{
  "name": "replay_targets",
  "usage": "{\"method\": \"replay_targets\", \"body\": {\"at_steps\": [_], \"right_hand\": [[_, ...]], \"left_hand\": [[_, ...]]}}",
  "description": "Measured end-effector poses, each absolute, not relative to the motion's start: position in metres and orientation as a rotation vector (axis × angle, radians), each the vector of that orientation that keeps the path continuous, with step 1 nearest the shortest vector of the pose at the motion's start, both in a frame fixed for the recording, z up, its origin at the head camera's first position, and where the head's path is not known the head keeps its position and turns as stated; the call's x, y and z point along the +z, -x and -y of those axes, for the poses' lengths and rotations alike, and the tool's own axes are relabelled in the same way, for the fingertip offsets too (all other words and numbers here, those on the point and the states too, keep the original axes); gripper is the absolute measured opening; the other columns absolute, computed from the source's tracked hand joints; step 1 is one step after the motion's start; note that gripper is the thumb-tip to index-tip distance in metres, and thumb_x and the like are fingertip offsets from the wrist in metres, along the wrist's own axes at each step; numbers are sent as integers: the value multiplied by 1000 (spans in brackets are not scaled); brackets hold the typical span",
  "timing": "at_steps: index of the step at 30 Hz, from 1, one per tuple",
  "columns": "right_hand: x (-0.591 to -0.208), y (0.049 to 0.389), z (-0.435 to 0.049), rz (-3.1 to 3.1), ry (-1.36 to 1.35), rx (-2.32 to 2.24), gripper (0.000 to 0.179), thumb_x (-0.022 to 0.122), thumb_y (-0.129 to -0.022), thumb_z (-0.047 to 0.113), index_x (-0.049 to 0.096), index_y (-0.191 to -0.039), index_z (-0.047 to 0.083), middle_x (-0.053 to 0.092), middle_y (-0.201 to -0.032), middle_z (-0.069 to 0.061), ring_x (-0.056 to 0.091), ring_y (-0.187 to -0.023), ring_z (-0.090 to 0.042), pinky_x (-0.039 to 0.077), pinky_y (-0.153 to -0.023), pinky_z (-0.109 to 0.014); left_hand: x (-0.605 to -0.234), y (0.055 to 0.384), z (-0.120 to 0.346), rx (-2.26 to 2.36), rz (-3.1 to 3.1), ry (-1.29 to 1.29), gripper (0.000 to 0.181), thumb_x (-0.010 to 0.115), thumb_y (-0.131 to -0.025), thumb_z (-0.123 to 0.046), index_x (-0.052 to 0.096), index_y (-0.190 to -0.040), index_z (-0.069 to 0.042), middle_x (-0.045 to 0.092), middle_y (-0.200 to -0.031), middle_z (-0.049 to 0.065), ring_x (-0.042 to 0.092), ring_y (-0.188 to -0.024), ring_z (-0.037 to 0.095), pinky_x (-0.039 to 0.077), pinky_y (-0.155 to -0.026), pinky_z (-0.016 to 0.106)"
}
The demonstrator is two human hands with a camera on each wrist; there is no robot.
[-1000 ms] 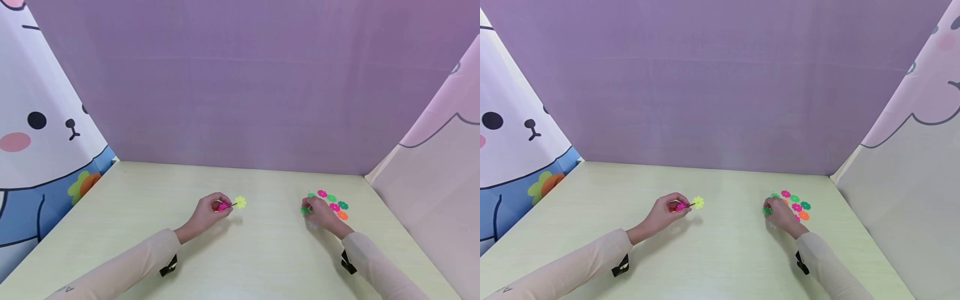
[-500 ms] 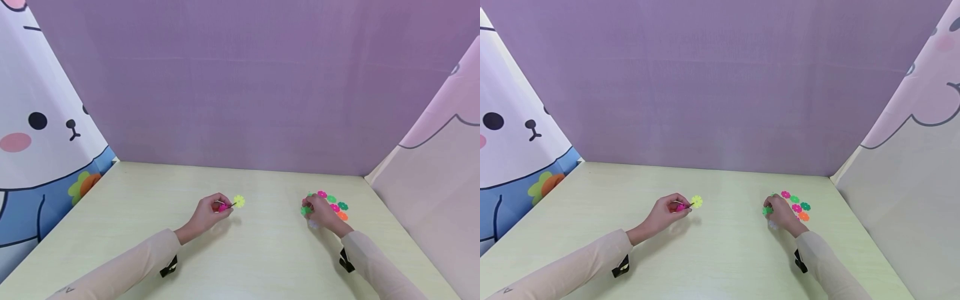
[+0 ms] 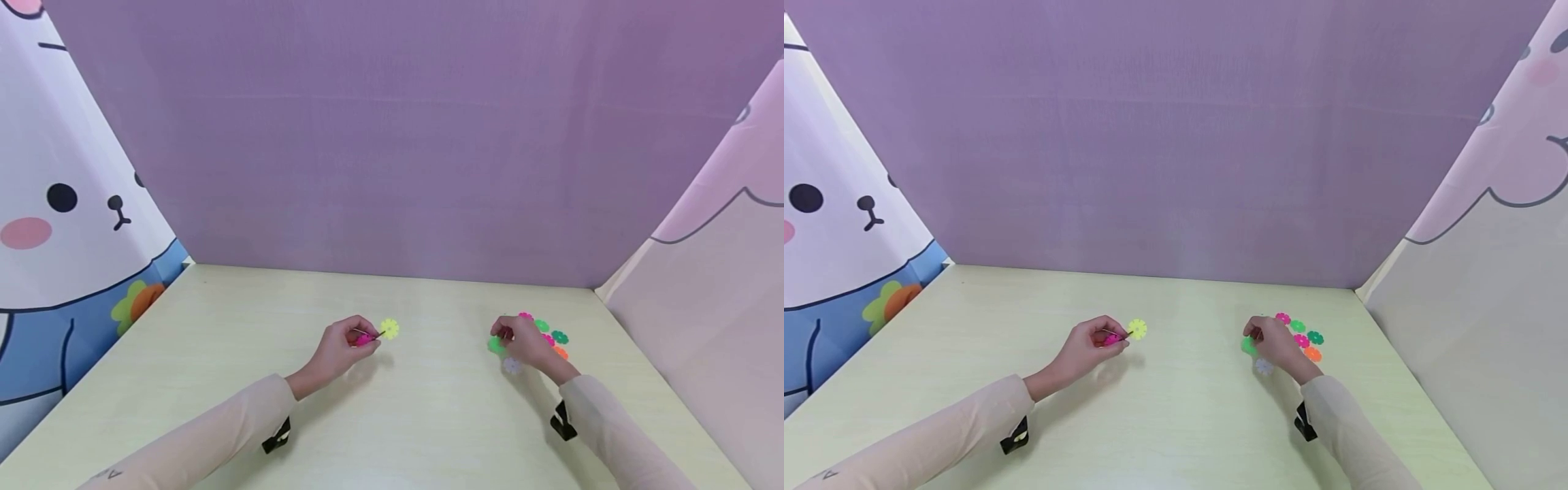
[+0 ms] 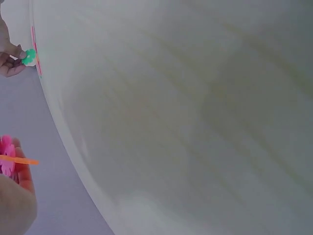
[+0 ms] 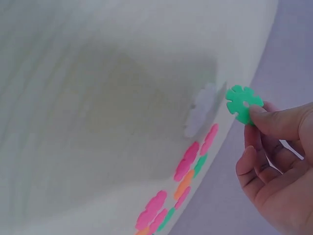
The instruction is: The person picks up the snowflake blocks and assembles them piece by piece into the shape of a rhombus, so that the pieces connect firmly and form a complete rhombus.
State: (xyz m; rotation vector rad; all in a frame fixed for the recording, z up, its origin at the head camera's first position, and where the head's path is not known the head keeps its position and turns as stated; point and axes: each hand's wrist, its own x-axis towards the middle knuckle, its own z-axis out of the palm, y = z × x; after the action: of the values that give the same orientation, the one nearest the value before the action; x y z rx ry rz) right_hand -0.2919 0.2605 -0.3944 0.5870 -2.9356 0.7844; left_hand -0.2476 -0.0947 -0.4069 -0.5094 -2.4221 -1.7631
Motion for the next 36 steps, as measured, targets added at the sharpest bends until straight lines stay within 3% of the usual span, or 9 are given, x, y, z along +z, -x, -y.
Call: {"method": "replay_targets", "body": {"at_steps": [11, 22, 30, 36], "right_hand": [[-390, 285, -233, 2724, -623, 1017, 16, 63, -77, -8, 64, -90, 0, 65, -82, -9, 59, -75, -17, 50, -64, -22], [-383, 271, -179, 2556, -694, 1177, 12, 64, -78, -3, 65, -89, 3, 63, -76, -10, 57, -70, -12, 49, -58, -22], [-384, 268, -154, 2482, -753, 1230, 12, 65, -79, -2, 65, -88, 5, 64, -78, -9, 57, -71, -12, 48, -57, -24], [-385, 267, -140, 2434, -800, 1211, 11, 66, -79, -1, 65, -87, 6, 65, -80, -8, 56, -71, -12, 46, -54, -23]], "left_hand": [[-405, 248, 93, -1827, 2400, 515, 35, 69, -78, -2, 60, -110, -10, 63, -104, 13, 65, -78, 16, 54, -67, 21], [-404, 249, 90, -1853, 2357, 578, 45, 69, -76, 1, 57, -120, -5, 60, -108, 19, 63, -78, 21, 52, -61, 18], [-404, 250, 91, -1830, 2404, 593, 49, 68, -78, -2, 55, -124, -13, 58, -104, 16, 63, -75, 15, 54, -62, 22], [-405, 250, 90, -1836, 2406, 624, 47, 68, -79, -3, 55, -123, -14, 58, -103, 16, 64, -75, 19, 54, -59, 23]]}}
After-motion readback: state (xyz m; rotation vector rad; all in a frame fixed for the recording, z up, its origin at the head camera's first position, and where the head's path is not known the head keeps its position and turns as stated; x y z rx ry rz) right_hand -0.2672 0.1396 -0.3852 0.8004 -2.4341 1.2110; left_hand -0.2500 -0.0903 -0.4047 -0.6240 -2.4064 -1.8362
